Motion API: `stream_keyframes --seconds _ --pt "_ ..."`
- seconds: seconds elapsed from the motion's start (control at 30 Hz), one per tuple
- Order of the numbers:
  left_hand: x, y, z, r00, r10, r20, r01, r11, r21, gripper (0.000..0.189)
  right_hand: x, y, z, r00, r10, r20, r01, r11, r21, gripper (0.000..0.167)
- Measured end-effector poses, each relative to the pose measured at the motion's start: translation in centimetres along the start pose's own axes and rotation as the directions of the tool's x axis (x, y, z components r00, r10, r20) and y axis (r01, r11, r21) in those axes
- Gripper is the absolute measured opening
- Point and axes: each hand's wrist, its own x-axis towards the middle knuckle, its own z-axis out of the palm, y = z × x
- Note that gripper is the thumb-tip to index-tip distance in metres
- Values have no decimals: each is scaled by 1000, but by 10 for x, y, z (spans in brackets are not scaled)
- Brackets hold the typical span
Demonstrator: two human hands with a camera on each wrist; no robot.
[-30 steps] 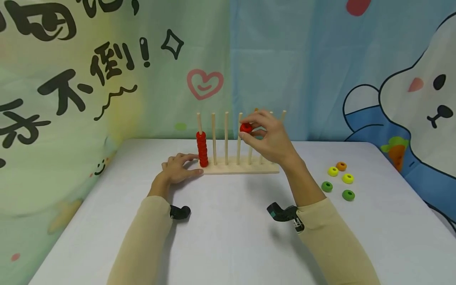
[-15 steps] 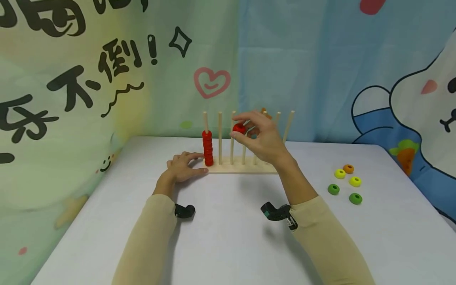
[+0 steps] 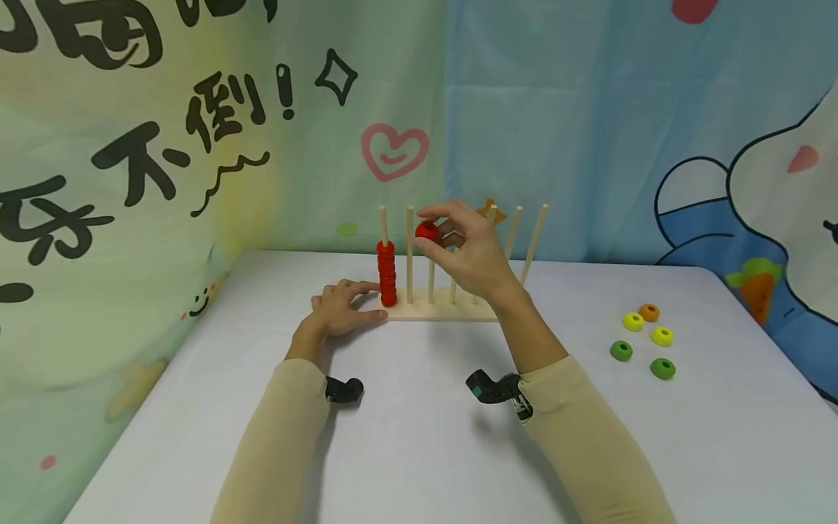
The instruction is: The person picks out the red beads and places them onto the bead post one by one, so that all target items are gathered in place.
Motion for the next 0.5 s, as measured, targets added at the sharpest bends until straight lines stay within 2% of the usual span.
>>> stream_keyframes --seconds 0.3,0.5 --pt "1 -1 1 1000 4 -8 -4 1000 14 70 9 0 11 998 -56 -4 56 995 79 27" --pt "1 -1 -1 1000 5 -7 -5 1000 0 70 19 -1 22 999 -36 -20 38 994 103 29"
